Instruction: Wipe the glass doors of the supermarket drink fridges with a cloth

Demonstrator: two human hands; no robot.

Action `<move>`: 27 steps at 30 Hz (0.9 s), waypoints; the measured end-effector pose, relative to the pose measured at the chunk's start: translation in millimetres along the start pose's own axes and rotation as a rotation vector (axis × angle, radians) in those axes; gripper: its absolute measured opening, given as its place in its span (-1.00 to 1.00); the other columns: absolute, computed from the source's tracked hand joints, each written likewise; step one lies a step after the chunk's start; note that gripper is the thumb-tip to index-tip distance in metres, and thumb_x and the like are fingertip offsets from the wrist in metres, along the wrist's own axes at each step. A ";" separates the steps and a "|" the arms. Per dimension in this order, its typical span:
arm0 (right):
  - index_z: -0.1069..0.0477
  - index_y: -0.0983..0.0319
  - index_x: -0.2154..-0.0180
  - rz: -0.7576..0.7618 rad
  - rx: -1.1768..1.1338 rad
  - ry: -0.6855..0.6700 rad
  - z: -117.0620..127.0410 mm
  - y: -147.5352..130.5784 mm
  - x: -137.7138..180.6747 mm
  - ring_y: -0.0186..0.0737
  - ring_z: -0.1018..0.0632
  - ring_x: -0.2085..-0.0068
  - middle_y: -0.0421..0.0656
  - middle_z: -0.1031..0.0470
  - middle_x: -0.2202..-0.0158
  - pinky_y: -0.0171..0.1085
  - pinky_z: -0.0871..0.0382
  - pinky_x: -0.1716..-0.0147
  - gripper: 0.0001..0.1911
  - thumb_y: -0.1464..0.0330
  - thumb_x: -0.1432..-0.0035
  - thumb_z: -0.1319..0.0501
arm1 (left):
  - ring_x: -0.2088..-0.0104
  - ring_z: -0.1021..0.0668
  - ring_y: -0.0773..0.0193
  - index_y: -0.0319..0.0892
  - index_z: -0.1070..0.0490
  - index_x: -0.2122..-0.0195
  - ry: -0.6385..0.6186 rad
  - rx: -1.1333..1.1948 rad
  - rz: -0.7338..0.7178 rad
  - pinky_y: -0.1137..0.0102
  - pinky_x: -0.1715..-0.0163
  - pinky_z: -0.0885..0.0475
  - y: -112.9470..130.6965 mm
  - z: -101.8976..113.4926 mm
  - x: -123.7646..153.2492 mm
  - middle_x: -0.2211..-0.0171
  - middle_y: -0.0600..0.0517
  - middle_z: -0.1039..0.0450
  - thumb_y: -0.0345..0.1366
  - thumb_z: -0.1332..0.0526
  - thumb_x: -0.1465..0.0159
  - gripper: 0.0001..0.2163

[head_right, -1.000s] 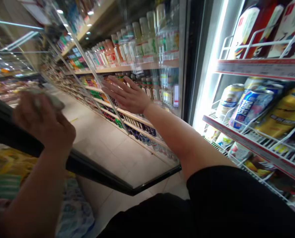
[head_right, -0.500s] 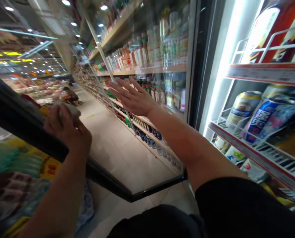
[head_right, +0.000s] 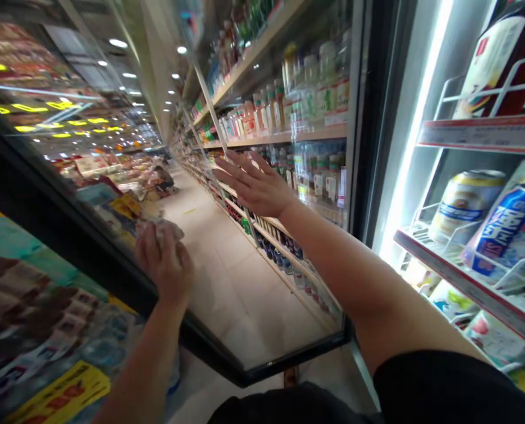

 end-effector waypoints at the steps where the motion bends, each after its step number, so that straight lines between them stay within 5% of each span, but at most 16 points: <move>1: 0.34 -0.01 -0.45 0.009 0.005 0.009 2.5 -1.5 0.1 -0.24 0.06 -0.47 -0.29 0.04 -0.45 0.00 0.30 -0.49 -0.20 0.39 -0.36 -0.06 | -0.42 -0.07 -0.10 0.01 -0.02 -0.44 -0.027 0.016 -0.023 -0.18 -0.29 -0.21 10.0 -0.4 9.7 -0.44 -0.12 0.02 -0.49 -0.14 -0.36 -0.35; 4: 0.32 0.03 -0.45 0.040 0.043 0.038 9.7 -6.1 0.7 -0.26 0.07 -0.47 -0.28 0.03 -0.44 -0.02 0.31 -0.49 -0.20 0.38 -0.35 -0.07 | -0.42 -0.09 -0.05 0.05 0.03 -0.45 -0.166 0.052 -0.182 -0.08 -0.30 -0.24 42.9 -7.7 43.8 -0.42 -0.06 -0.04 -0.51 -0.16 -0.34 -0.30; 7: 0.27 0.05 -0.45 0.060 0.067 0.078 17.3 -9.6 1.8 -0.28 0.05 -0.46 -0.28 -0.02 -0.43 -0.06 0.32 -0.49 -0.22 0.40 -0.34 -0.06 | -0.39 -0.19 0.01 0.08 -0.03 -0.43 -0.230 0.014 -0.284 0.01 -0.31 -0.23 48.4 -5.0 54.7 -0.37 -0.02 -0.16 -0.50 -0.16 -0.35 -0.33; 14: 0.20 -0.01 -0.44 0.059 0.017 0.126 31.4 -13.2 4.9 -0.29 -0.02 -0.45 -0.32 -0.07 -0.42 -0.08 0.27 -0.48 -0.21 0.43 -0.30 -0.06 | -0.39 -0.15 -0.15 0.06 -0.03 -0.44 0.105 -0.112 0.049 -0.21 -0.25 -0.23 0.6 49.6 1.5 -0.44 -0.05 0.01 -0.46 -0.17 -0.36 -0.34; 17: 0.14 0.07 -0.44 0.100 0.069 0.156 37.4 -16.8 6.7 -0.30 0.02 -0.45 -0.29 -0.06 -0.42 -0.12 0.32 -0.48 -0.24 0.40 -0.29 -0.06 | -0.40 -0.13 -0.11 0.06 -0.01 -0.44 0.066 -0.097 0.005 -0.17 -0.26 -0.23 29.8 46.4 9.6 -0.44 -0.01 0.02 -0.46 -0.17 -0.36 -0.33; 20: 0.12 0.11 -0.44 0.118 0.104 0.166 41.3 -18.9 7.7 -0.28 0.02 -0.46 -0.27 -0.06 -0.42 -0.12 0.32 -0.48 -0.26 0.38 -0.30 -0.06 | -0.40 -0.17 0.05 0.07 -0.05 -0.43 -0.126 -0.077 -0.214 0.02 -0.31 -0.20 69.1 30.9 27.9 -0.38 0.05 -0.14 -0.47 -0.18 -0.36 -0.35; 22: 0.13 0.12 -0.44 0.117 0.109 0.172 43.5 -19.2 8.1 -0.29 0.02 -0.46 -0.27 -0.07 -0.42 -0.12 0.30 -0.48 -0.27 0.39 -0.31 -0.05 | -0.38 -0.23 0.11 0.08 -0.11 -0.41 -0.171 -0.109 -0.270 0.09 -0.32 -0.19 73.2 30.5 30.8 -0.34 0.06 -0.23 -0.46 -0.18 -0.36 -0.38; 27: 0.12 0.11 -0.44 0.107 0.095 0.132 43.6 -16.4 8.5 -0.26 0.01 -0.46 -0.26 -0.09 -0.42 -0.07 0.24 -0.48 -0.30 0.38 -0.35 -0.04 | -0.38 -0.21 -0.06 0.00 -0.22 -0.36 0.114 -0.123 -0.042 -0.03 -0.30 -0.21 29.6 65.3 6.0 -0.38 -0.07 -0.15 -0.45 -0.22 -0.34 -0.43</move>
Point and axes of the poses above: each hand's wrist, its own x-axis away from the middle knuckle, its own z-axis out of the back of the hand, y = z × x, the point moved 7 cm from there along -x, towards the middle knuckle
